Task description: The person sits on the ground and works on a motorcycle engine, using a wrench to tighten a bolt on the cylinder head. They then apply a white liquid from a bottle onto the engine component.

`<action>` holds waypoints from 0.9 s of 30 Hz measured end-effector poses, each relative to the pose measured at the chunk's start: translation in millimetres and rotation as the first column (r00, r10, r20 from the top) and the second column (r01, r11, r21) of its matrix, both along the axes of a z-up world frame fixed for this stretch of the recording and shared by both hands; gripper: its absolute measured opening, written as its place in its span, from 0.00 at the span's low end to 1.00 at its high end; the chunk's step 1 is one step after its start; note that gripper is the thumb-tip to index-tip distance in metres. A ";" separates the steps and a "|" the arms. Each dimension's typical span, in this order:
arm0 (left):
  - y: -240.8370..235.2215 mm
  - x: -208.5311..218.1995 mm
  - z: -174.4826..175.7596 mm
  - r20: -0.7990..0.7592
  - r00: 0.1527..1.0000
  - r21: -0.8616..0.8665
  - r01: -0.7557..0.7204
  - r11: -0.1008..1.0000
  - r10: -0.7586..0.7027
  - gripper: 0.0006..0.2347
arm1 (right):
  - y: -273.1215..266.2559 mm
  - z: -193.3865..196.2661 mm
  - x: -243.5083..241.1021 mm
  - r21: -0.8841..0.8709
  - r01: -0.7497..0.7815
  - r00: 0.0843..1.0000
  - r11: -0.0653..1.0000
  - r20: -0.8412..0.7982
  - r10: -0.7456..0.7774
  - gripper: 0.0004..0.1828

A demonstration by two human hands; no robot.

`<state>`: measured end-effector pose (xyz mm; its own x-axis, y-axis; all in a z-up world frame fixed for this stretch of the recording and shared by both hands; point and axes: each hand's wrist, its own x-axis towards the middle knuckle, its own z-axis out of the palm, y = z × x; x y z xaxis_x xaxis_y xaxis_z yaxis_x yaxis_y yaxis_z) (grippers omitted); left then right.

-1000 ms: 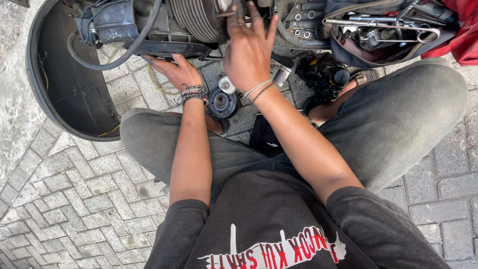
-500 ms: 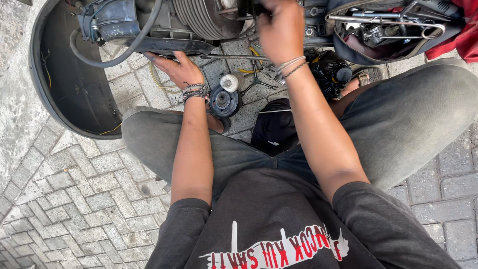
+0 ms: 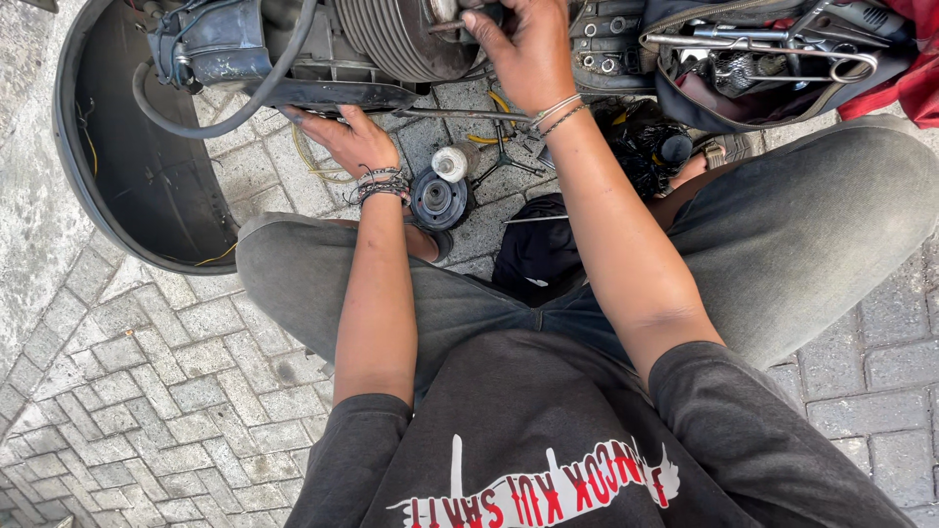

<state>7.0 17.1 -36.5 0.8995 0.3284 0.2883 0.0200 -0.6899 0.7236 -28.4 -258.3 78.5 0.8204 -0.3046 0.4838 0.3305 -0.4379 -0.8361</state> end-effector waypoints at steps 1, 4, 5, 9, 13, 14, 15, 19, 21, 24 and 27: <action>0.0 0.0 0.7 0.004 1.000 -0.009 0.001 1.000 -0.001 0.32 | 4.5 -4.7 1.5 0.057 -0.020 0.999 0.998 -0.033 0.022 0.08; 0.9 1.2 -0.4 0.017 1.000 -0.008 -0.006 1.000 0.006 0.32 | 14.2 -21.4 6.7 0.180 -0.014 0.996 0.984 -0.089 0.030 0.10; 1.2 0.4 -2.0 0.022 1.000 0.001 -0.012 1.000 0.012 0.33 | 16.6 -28.0 7.3 0.242 0.016 0.993 0.970 -0.117 0.012 0.10; -1.0 -0.7 4.3 0.017 1.000 0.000 0.002 1.000 -0.002 0.33 | 26.2 -44.5 13.7 0.528 -0.052 0.992 0.847 -0.067 0.103 0.14; -0.1 -0.3 2.1 0.036 0.999 0.012 0.009 1.000 -0.010 0.34 | 36.3 -40.9 14.8 0.646 -0.055 0.998 0.762 0.037 0.040 0.16; 0.6 0.2 0.6 0.035 0.999 0.016 0.006 1.000 -0.006 0.33 | 38.7 -36.2 14.2 0.652 -0.031 0.998 0.757 0.056 -0.008 0.14; 0.2 -0.2 1.9 0.035 0.999 0.018 0.005 1.000 -0.005 0.33 | 40.6 -34.2 14.1 0.654 -0.032 0.998 0.756 0.056 -0.007 0.14; -0.5 0.2 3.3 0.004 1.000 0.000 0.005 1.000 -0.005 0.35 | 46.1 -17.6 10.4 0.464 0.135 0.991 0.875 -0.044 -0.129 0.07; -0.6 0.1 3.8 0.004 1.000 -0.001 -0.001 1.000 0.001 0.32 | 47.6 -13.2 8.8 0.355 0.207 0.978 0.912 -0.084 -0.190 0.06; -0.6 -0.7 5.7 0.011 1.000 -0.008 0.015 1.000 -0.015 0.33 | 51.2 1.5 3.5 0.230 0.380 0.922 0.896 -0.165 -0.349 0.05; -0.6 -0.4 2.7 -0.012 0.999 -0.002 -0.034 0.999 0.033 0.32 | 54.8 22.7 -3.7 0.175 0.214 0.977 0.961 -0.040 -0.210 0.04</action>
